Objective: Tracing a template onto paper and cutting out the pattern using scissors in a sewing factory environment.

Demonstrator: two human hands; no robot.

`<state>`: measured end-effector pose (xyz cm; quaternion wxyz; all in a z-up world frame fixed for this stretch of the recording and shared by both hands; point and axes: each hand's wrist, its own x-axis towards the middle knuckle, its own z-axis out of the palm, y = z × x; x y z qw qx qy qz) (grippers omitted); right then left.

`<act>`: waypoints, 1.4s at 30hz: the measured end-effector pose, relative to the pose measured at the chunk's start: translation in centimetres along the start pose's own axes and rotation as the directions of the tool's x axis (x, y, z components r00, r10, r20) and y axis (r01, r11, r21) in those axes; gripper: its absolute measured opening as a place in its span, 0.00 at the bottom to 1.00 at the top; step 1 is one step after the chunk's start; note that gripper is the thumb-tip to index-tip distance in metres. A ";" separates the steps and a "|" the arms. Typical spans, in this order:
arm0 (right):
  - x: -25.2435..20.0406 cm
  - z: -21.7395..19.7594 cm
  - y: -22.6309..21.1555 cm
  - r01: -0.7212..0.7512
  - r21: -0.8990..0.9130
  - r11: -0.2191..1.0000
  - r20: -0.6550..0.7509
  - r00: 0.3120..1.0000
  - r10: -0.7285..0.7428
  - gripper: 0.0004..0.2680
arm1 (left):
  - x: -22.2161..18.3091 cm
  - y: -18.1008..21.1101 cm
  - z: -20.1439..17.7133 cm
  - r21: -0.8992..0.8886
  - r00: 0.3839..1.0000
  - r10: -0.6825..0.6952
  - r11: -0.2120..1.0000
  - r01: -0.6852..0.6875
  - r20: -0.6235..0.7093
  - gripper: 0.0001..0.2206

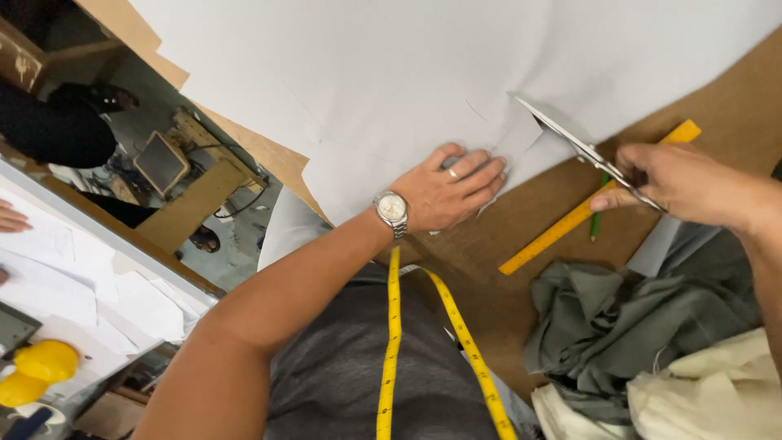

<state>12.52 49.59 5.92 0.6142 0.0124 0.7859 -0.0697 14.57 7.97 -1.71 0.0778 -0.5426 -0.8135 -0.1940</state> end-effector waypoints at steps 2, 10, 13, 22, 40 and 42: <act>0.1 0.3 0.8 -0.019 0.098 0.995 0.031 0.999 0.016 0.23 | 0.0 0.3 0.6 -0.015 0.999 -0.022 1.000 0.022 -0.024 0.16; -2.4 -4.3 -7.9 -0.188 0.251 0.949 0.104 0.981 0.167 0.24 | -0.5 0.0 0.6 -0.041 1.000 0.004 0.999 -0.002 0.027 0.22; -2.7 -5.6 -9.8 -0.182 0.289 0.940 0.067 0.983 0.170 0.22 | -0.9 -0.1 0.7 -0.044 1.000 0.003 0.999 -0.002 0.029 0.24; -3.7 -10.0 -17.2 -0.238 0.223 0.945 0.119 0.969 0.216 0.21 | -1.3 -0.6 1.6 -0.123 0.999 -0.030 0.992 0.024 -0.041 0.19; -2.0 -14.4 -22.8 -0.148 0.242 0.959 0.094 0.987 0.128 0.18 | -0.1 1.5 2.2 -0.156 0.991 -0.077 0.986 0.060 -0.111 0.17; 0.5 -14.3 -24.4 -0.007 0.286 0.958 0.010 1.000 0.005 0.17 | -1.2 0.6 2.7 -0.191 0.981 -0.099 0.979 0.066 -0.170 0.16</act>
